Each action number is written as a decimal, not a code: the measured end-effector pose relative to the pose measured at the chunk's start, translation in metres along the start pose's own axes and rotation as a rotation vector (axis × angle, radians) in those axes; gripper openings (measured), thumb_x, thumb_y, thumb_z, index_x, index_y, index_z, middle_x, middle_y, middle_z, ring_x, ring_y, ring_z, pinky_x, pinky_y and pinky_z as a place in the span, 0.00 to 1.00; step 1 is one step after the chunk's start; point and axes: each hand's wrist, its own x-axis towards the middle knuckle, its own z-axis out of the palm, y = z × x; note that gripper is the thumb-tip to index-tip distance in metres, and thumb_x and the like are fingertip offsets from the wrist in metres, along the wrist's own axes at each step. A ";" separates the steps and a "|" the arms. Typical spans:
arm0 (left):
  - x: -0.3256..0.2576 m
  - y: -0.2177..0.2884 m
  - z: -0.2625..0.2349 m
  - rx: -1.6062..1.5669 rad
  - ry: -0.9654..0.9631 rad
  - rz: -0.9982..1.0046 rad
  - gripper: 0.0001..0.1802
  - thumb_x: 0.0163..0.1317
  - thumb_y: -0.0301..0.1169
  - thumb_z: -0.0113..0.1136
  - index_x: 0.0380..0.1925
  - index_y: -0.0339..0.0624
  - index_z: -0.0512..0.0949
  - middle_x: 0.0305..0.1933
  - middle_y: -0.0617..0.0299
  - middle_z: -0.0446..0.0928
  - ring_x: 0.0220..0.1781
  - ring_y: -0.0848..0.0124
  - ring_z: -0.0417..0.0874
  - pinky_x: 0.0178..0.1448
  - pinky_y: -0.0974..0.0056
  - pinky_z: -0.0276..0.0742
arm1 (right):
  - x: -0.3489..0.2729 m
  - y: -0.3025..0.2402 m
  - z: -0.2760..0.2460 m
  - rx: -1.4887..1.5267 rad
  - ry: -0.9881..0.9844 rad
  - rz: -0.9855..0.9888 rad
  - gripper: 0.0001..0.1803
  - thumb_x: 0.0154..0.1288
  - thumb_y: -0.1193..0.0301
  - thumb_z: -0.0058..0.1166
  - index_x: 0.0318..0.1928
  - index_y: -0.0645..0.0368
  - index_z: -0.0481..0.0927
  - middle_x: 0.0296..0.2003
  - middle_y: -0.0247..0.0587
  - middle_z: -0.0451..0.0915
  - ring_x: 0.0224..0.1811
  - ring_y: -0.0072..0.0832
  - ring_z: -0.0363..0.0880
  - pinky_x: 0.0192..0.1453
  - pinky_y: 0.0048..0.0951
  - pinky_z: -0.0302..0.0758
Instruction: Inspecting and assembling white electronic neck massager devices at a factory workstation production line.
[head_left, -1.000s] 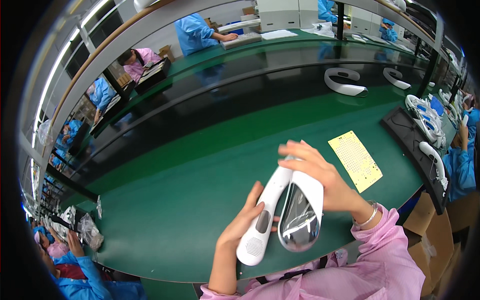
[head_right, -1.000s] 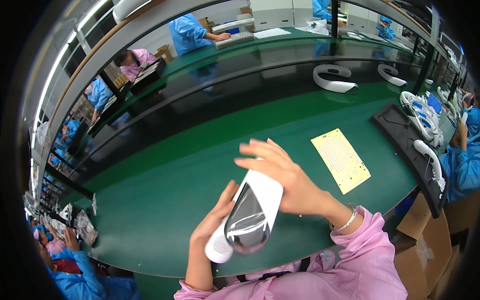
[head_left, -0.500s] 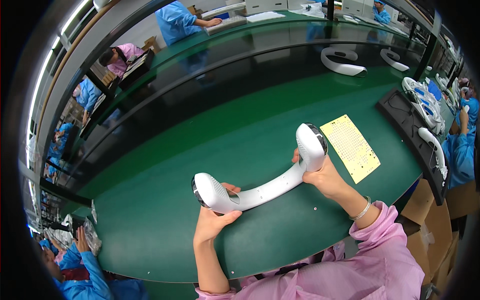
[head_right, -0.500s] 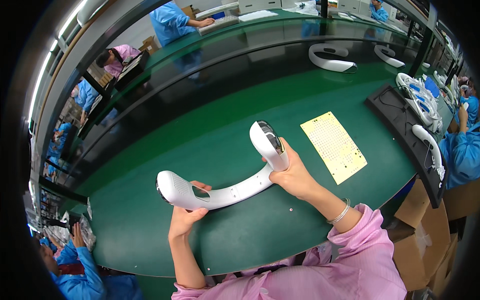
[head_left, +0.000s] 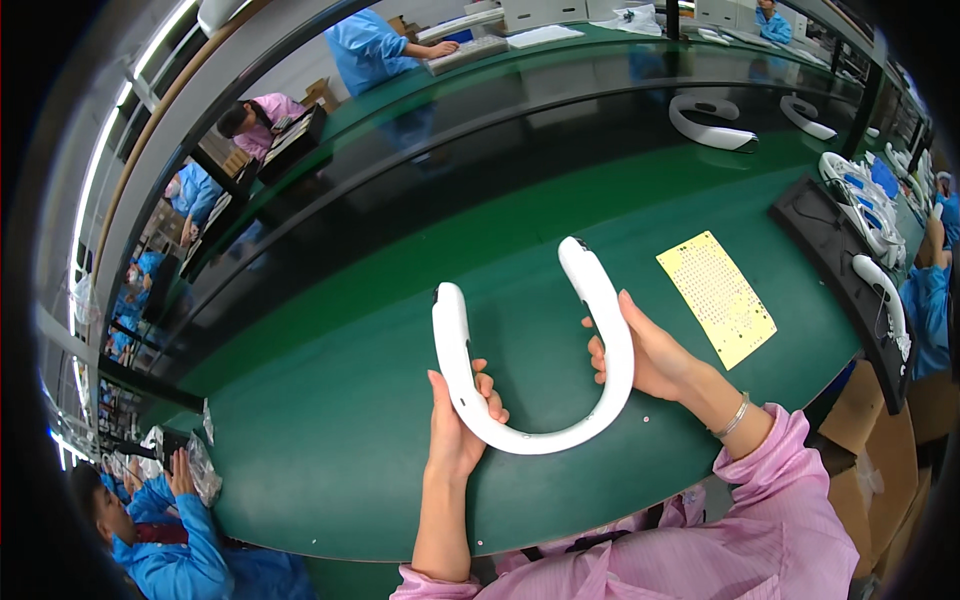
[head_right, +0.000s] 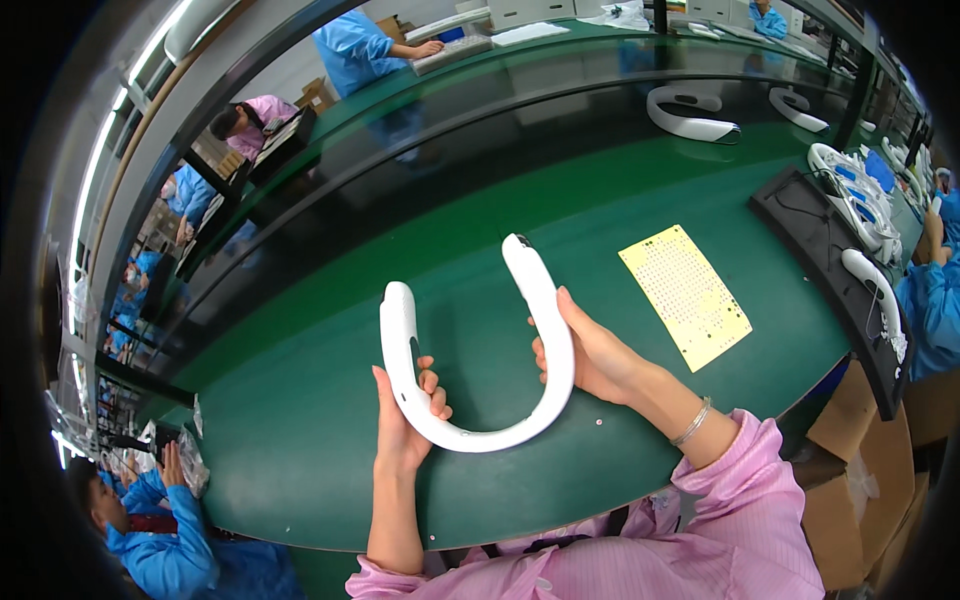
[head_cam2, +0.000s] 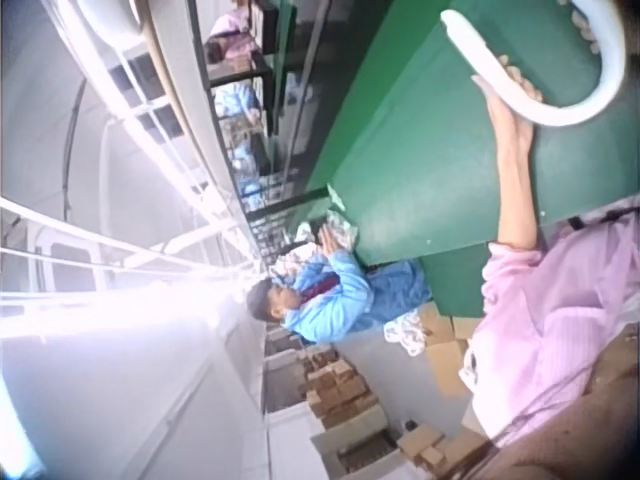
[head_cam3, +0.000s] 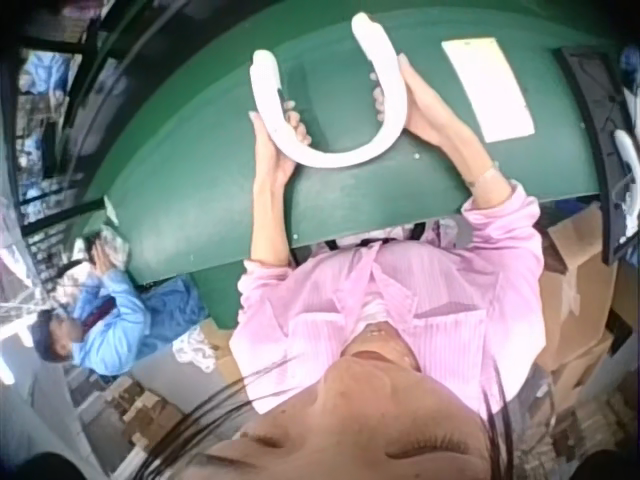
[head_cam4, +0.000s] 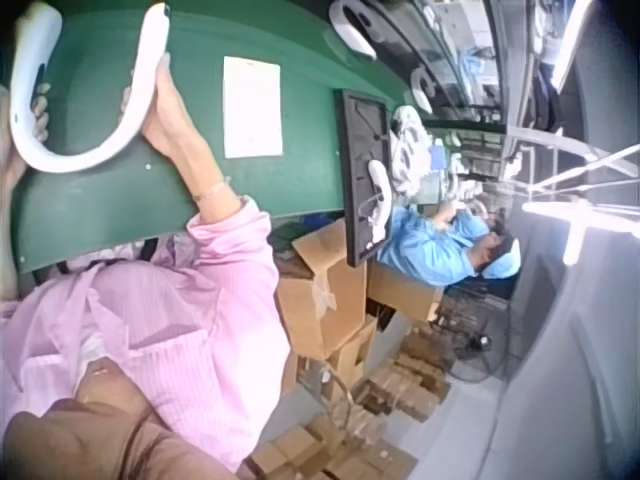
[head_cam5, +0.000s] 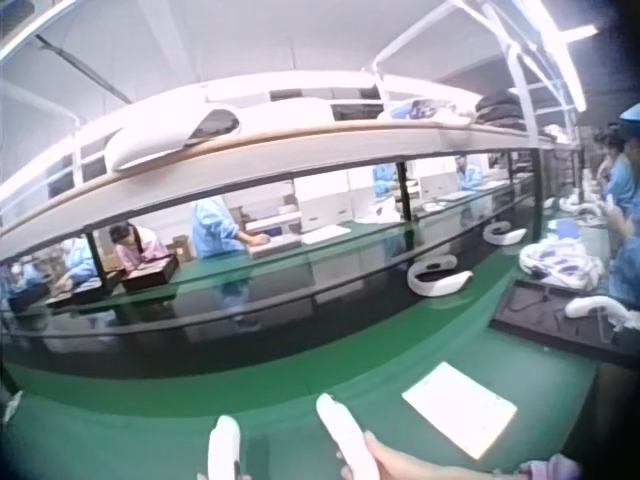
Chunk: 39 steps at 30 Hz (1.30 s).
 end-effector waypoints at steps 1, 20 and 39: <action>0.001 -0.002 0.000 -0.026 -0.009 -0.004 0.38 0.65 0.64 0.30 0.50 0.38 0.67 0.29 0.64 0.66 0.24 0.72 0.68 0.29 0.66 0.68 | 0.000 0.000 -0.004 0.014 -0.012 0.002 0.32 0.70 0.41 0.26 0.50 0.57 0.67 0.29 0.36 0.72 0.32 0.26 0.72 0.40 0.33 0.73; 0.008 -0.003 -0.008 0.259 0.046 0.162 0.18 0.66 0.31 0.50 0.54 0.34 0.71 0.53 0.55 0.75 0.48 0.70 0.78 0.56 0.65 0.73 | 0.151 -0.004 0.005 -0.088 0.138 -0.305 0.22 0.70 0.59 0.46 0.54 0.64 0.67 0.56 0.45 0.65 0.58 0.33 0.64 0.66 0.37 0.60; 0.045 -0.046 -0.022 1.071 0.371 0.750 0.06 0.61 0.29 0.48 0.34 0.38 0.70 0.28 0.50 0.76 0.29 0.58 0.79 0.35 0.59 0.74 | 0.118 0.074 0.048 -1.759 -0.093 -0.918 0.22 0.58 0.71 0.50 0.53 0.64 0.72 0.56 0.54 0.68 0.61 0.48 0.64 0.66 0.44 0.59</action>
